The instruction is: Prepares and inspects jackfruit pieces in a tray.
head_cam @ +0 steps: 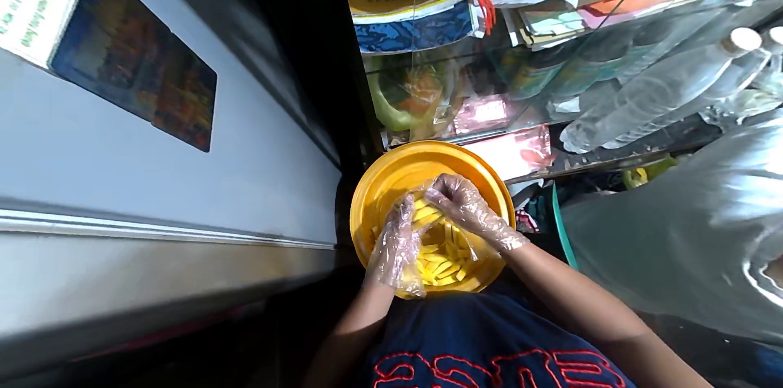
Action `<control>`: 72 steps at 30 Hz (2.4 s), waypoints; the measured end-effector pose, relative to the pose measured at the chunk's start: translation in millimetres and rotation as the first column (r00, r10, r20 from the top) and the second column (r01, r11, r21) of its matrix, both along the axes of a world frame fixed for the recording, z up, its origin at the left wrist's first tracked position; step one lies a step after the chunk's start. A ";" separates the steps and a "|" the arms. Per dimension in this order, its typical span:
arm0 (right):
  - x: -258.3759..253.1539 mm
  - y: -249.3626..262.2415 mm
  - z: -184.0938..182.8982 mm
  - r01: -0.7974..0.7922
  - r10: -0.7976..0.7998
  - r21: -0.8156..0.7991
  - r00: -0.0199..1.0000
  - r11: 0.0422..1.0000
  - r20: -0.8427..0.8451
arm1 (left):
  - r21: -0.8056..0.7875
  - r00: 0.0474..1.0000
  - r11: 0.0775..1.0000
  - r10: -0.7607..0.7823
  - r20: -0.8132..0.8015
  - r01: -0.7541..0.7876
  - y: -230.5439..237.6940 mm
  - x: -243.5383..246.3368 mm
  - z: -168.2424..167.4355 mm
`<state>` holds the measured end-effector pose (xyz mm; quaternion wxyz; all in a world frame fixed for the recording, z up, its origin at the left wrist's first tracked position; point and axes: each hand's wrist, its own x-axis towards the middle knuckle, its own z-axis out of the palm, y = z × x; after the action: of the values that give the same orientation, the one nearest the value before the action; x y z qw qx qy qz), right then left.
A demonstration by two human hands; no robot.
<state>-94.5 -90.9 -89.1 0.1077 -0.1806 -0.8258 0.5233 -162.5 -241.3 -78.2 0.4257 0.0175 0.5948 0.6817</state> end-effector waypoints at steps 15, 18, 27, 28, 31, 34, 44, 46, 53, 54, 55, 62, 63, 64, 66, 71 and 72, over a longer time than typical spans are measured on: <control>9.2 34.2 -17.5 -0.443 0.151 0.369 0.782 0.817 0.605 | 0.187 0.971 0.961 0.172 0.164 -0.202 -26.1 -31.0 -27.1; 7.2 25.7 -31.2 -0.521 0.136 0.407 0.724 0.751 0.677 | 0.173 0.984 0.970 0.159 0.085 -0.172 -27.8 -28.7 -23.1; -2.7 14.0 -27.3 -0.552 0.075 0.332 0.588 0.765 0.805 | 0.212 0.997 0.975 0.067 0.026 -0.071 -34.6 -31.2 -27.3; -1.8 14.2 -28.1 -0.550 0.077 0.338 0.597 0.764 0.798 | 0.213 0.996 0.973 0.076 0.052 -0.086 -34.6 -31.3 -27.3; 1.9 14.5 -26.8 -0.541 0.091 0.337 0.617 0.770 0.782 | 0.210 0.983 0.966 0.123 0.136 -0.150 -34.7 -30.0 -19.9; 1.3 14.9 -22.1 -0.551 0.098 0.304 0.583 0.778 0.807 | 0.169 0.966 0.961 0.188 0.179 -0.219 -34.2 -28.4 -19.3; 3.6 10.6 -16.8 -0.489 0.138 0.234 0.610 0.840 0.781 | 0.156 0.918 0.926 0.295 0.265 -0.343 -32.1 -28.3 -26.1; 1.5 11.2 -7.2 -0.471 0.151 0.180 0.583 0.864 0.798 | 0.151 0.922 0.929 0.294 0.250 -0.337 -32.9 -27.7 -25.5; 11.4 -31.6 20.3 -0.703 0.573 -0.086 0.495 0.706 0.653 | 0.093 0.967 0.966 0.234 0.097 -0.243 -32.6 -28.3 -22.3; 7.0 -39.7 15.2 -0.675 0.545 -0.060 0.537 0.735 0.644 | 0.074 0.976 0.974 0.212 0.057 -0.216 -32.3 -28.7 -22.4; 2.2 -47.9 8.9 -0.653 0.522 -0.033 0.571 0.756 0.634 | 0.057 0.983 0.981 0.185 0.015 -0.185 -32.6 -29.2 -22.8; -10.2 -81.1 0.4 -0.708 0.498 0.038 0.533 0.705 0.684 | 0.049 0.983 0.983 0.177 0.040 -0.179 -31.3 -30.4 -15.8; -9.5 -80.6 0.7 -0.720 0.506 0.036 0.521 0.693 0.688 | 0.066 0.976 0.975 0.206 0.074 -0.211 -29.9 -30.8 -15.8; -8.3 -79.1 0.9 -0.729 0.516 0.032 0.514 0.684 0.686 | 0.092 0.970 0.968 0.223 0.096 -0.232 -28.8 -31.3 -16.3; -4.2 -73.8 -0.4 -0.733 0.529 0.038 0.524 0.679 0.668 | 0.145 0.967 0.959 0.226 0.117 -0.242 -28.3 -31.3 -16.6; 8.2 -35.4 12.4 -0.646 0.521 -0.021 0.595 0.763 0.612 | 0.123 0.956 0.958 0.238 0.169 -0.260 -28.2 -31.1 -19.0; 11.2 -24.1 13.4 -0.595 0.503 -0.045 0.634 0.803 0.587 | 0.122 0.953 0.957 0.238 0.189 -0.263 -28.5 -31.3 -19.5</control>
<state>-83.4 -115.0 -75.7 -0.2965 -0.0599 -0.8711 0.3868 -193.9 -269.8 -97.7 0.3827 -0.0861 0.5017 0.7710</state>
